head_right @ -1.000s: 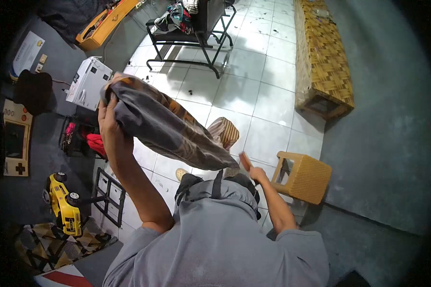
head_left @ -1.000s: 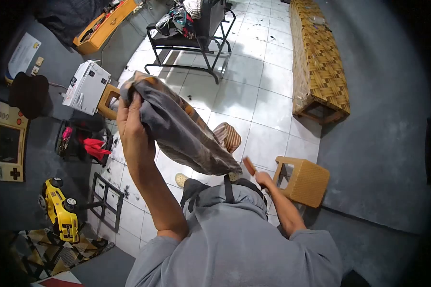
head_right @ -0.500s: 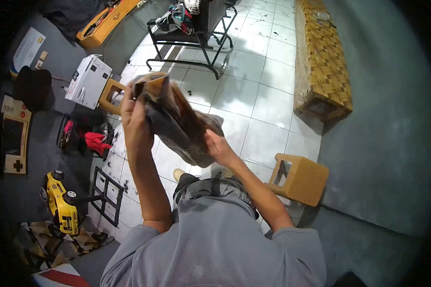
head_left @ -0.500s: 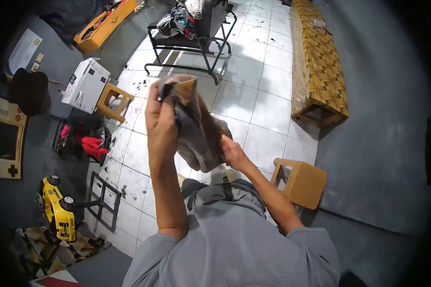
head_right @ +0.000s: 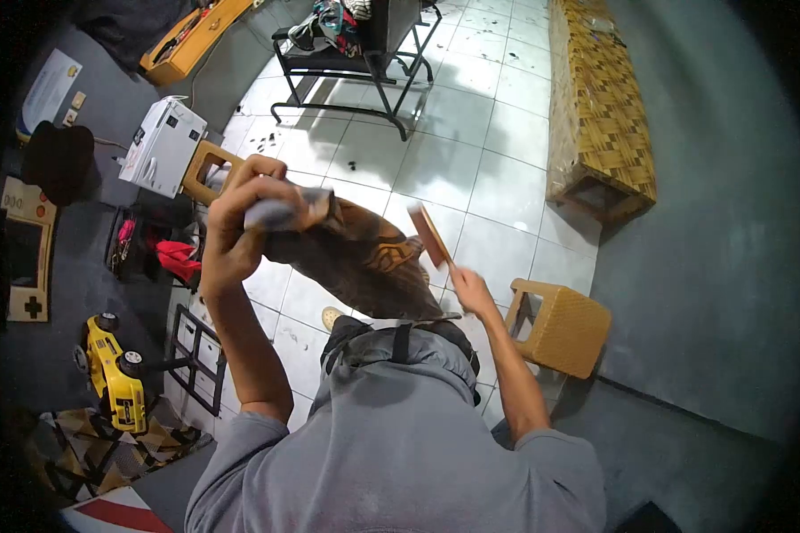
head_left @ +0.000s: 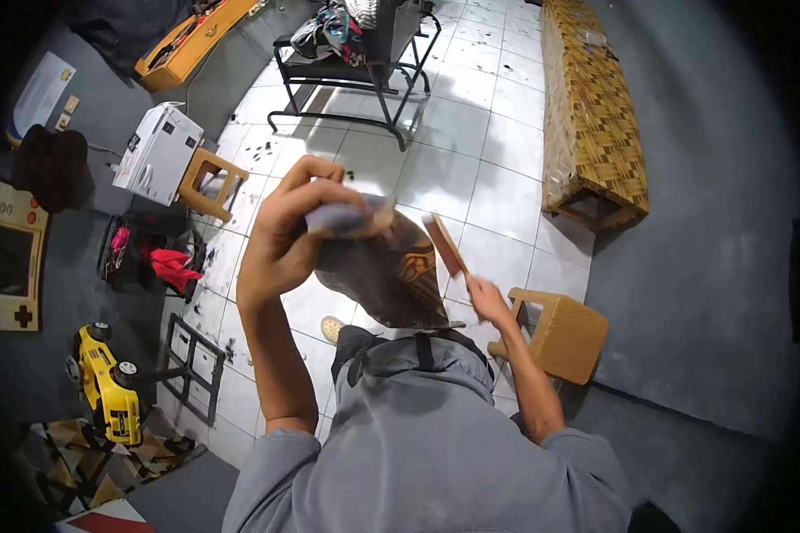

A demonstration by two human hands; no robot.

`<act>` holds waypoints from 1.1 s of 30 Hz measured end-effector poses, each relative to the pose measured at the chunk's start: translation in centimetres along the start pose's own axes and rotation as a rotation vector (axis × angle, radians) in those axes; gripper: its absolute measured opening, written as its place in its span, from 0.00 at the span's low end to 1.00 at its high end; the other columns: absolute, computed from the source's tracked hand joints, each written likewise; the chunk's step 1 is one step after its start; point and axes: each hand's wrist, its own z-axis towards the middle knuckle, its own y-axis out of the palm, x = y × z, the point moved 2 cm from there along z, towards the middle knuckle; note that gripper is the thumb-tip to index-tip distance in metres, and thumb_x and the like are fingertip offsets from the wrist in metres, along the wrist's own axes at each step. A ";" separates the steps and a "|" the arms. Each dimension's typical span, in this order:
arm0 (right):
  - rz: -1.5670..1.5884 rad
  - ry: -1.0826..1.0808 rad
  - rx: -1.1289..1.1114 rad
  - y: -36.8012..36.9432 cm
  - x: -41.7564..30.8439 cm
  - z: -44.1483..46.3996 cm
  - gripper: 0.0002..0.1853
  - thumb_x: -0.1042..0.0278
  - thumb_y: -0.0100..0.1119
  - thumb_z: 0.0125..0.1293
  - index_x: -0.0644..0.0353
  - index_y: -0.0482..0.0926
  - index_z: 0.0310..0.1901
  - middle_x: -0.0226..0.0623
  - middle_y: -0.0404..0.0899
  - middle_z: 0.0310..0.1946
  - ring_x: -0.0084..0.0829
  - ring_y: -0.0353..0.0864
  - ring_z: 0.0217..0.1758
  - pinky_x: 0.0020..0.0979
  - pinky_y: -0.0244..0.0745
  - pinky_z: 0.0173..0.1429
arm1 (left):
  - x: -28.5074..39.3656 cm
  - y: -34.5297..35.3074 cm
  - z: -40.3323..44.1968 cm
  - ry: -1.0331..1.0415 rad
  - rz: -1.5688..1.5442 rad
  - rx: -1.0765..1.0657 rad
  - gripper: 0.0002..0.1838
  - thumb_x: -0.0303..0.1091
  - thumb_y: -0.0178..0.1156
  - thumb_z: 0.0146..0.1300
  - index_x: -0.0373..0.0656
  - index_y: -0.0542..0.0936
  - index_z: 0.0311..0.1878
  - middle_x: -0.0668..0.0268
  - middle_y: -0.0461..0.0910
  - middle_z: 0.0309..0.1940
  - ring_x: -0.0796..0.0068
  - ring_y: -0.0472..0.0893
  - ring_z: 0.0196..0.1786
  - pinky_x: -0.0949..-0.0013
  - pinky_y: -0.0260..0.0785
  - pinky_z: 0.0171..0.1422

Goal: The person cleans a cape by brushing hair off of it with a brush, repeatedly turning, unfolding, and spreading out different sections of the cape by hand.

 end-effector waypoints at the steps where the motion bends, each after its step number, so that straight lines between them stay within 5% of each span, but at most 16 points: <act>1: 0.315 0.028 -0.110 -1.4 -5.9 -0.6 0.24 0.47 0.40 0.71 0.62 0.71 0.30 0.29 0.63 0.13 0.21 0.63 0.15 0.28 0.60 0.19 | 0.1 0.7 0.2 0.007 -0.052 -0.003 0.05 0.24 0.52 0.55 0.34 0.76 0.26 0.61 0.69 0.36 0.72 0.70 0.39 0.75 0.62 0.49; 4: 0.826 -0.247 -0.254 -3.5 -18.8 -3.6 0.20 0.47 0.41 0.71 0.57 0.70 0.38 0.20 0.59 0.15 0.13 0.56 0.13 0.18 0.48 0.15 | -1.5 0.9 -0.2 0.089 -0.347 0.022 0.17 0.42 0.53 0.54 0.35 0.71 0.20 0.60 0.68 0.38 0.71 0.68 0.37 0.75 0.59 0.43; 5: 0.873 -0.307 -0.333 -3.3 -21.0 -4.4 0.22 0.43 0.39 0.70 0.57 0.68 0.37 0.22 0.59 0.15 0.14 0.55 0.13 0.19 0.50 0.15 | -3.1 1.0 -0.6 0.163 -0.401 0.022 0.26 0.58 0.51 0.49 0.38 0.69 0.24 0.61 0.67 0.39 0.71 0.66 0.37 0.76 0.57 0.41; 8: 0.740 -0.458 -0.424 -0.5 -21.6 -4.7 0.20 0.48 0.38 0.73 0.58 0.70 0.39 0.23 0.61 0.18 0.15 0.59 0.19 0.20 0.57 0.22 | -2.3 2.3 -0.7 0.051 -0.575 0.361 0.23 0.52 0.56 0.48 0.39 0.69 0.32 0.64 0.67 0.38 0.74 0.66 0.37 0.76 0.58 0.43; 10: 0.592 -0.385 -0.333 1.4 -20.3 -4.3 0.16 0.53 0.41 0.72 0.59 0.69 0.38 0.29 0.66 0.18 0.24 0.69 0.19 0.29 0.63 0.23 | -1.2 2.3 -0.6 0.132 -0.359 0.545 0.20 0.31 0.62 0.46 0.41 0.65 0.40 0.65 0.66 0.39 0.80 0.66 0.39 0.78 0.60 0.45; 13: -0.164 -0.344 -0.136 5.7 -9.0 -1.7 0.12 0.60 0.45 0.69 0.59 0.70 0.44 0.42 0.75 0.23 0.41 0.80 0.28 0.42 0.71 0.28 | -1.4 1.2 -1.5 0.163 -0.396 0.782 0.18 0.23 0.57 0.49 0.39 0.68 0.46 0.60 0.70 0.46 0.73 0.74 0.43 0.71 0.69 0.51; 15: -0.662 -0.351 -0.276 7.9 1.8 -1.2 0.13 0.63 0.42 0.68 0.56 0.69 0.50 0.51 0.78 0.30 0.56 0.78 0.36 0.51 0.72 0.38 | -1.0 -0.3 -2.1 0.193 -0.518 0.762 0.16 0.23 0.52 0.47 0.40 0.65 0.42 0.62 0.69 0.42 0.72 0.74 0.42 0.70 0.71 0.51; 18: -0.837 0.160 -0.577 7.4 12.4 -2.5 0.17 0.63 0.43 0.65 0.60 0.74 0.49 0.53 0.79 0.41 0.51 0.80 0.42 0.50 0.75 0.45 | -0.8 -1.4 -2.6 0.154 -0.578 0.791 0.14 0.22 0.48 0.45 0.43 0.62 0.38 0.64 0.65 0.37 0.73 0.73 0.42 0.69 0.71 0.49; 20: -0.781 0.231 -0.470 6.4 12.7 -2.7 0.17 0.61 0.42 0.65 0.62 0.77 0.47 0.55 0.78 0.42 0.52 0.80 0.42 0.50 0.75 0.46 | -0.2 -1.8 -2.3 0.112 -0.605 0.798 0.14 0.22 0.46 0.44 0.45 0.60 0.37 0.66 0.63 0.35 0.74 0.72 0.42 0.68 0.71 0.49; 21: -0.752 0.274 -0.416 5.6 12.7 -3.1 0.18 0.60 0.42 0.65 0.62 0.78 0.46 0.56 0.78 0.43 0.52 0.80 0.42 0.50 0.75 0.46 | 1.0 -0.8 -1.2 0.058 -0.566 0.878 0.13 0.17 0.47 0.45 0.45 0.60 0.33 0.66 0.62 0.32 0.82 0.64 0.32 0.78 0.63 0.49; 24: -0.382 0.044 -0.069 3.7 7.5 -0.4 0.28 0.50 0.37 0.69 0.68 0.77 0.30 0.60 0.76 0.26 0.62 0.75 0.36 0.50 0.70 0.42 | -1.9 0.0 -1.6 -0.020 -0.635 0.606 0.10 0.18 0.48 0.52 0.45 0.61 0.30 0.68 0.63 0.27 0.81 0.64 0.31 0.74 0.64 0.53; 25: -0.123 -0.084 0.095 2.0 0.9 -0.9 0.27 0.49 0.38 0.70 0.66 0.73 0.27 0.49 0.74 0.17 0.49 0.75 0.22 0.44 0.69 0.31 | -2.5 0.9 -1.3 0.009 -0.742 0.563 0.08 0.19 0.47 0.58 0.44 0.62 0.28 0.69 0.62 0.22 0.80 0.64 0.30 0.63 0.66 0.58; 28: 0.581 0.024 -0.136 -1.0 -14.3 -2.8 0.22 0.48 0.38 0.72 0.59 0.67 0.30 0.24 0.60 0.16 0.15 0.61 0.21 0.24 0.59 0.24 | -3.2 2.3 -1.0 0.048 -0.846 0.486 0.09 0.21 0.44 0.62 0.42 0.62 0.26 0.68 0.60 0.22 0.75 0.65 0.31 0.49 0.69 0.57; 30: 0.456 -0.352 0.026 -0.8 -20.0 -4.2 0.24 0.45 0.36 0.72 0.59 0.68 0.32 0.24 0.61 0.18 0.16 0.60 0.22 0.22 0.59 0.25 | -1.9 3.3 -0.5 -0.019 -0.762 0.607 0.08 0.19 0.42 0.61 0.42 0.61 0.27 0.68 0.60 0.21 0.74 0.65 0.31 0.55 0.73 0.49; 31: 0.630 -0.282 -0.208 -1.0 -22.2 -5.6 0.23 0.46 0.35 0.73 0.60 0.68 0.34 0.25 0.62 0.19 0.17 0.61 0.22 0.23 0.60 0.26 | -1.3 3.7 -0.3 -0.049 -0.716 0.668 0.08 0.18 0.41 0.60 0.42 0.61 0.27 0.68 0.60 0.21 0.73 0.65 0.31 0.58 0.75 0.45; 33: 0.539 -0.522 -0.094 1.9 -23.4 -5.6 0.22 0.49 0.33 0.73 0.61 0.69 0.37 0.35 0.69 0.21 0.29 0.68 0.23 0.35 0.65 0.29 | -0.8 3.8 0.0 0.100 -0.758 0.682 0.08 0.16 0.38 0.56 0.42 0.61 0.29 0.67 0.60 0.21 0.73 0.65 0.31 0.65 0.72 0.37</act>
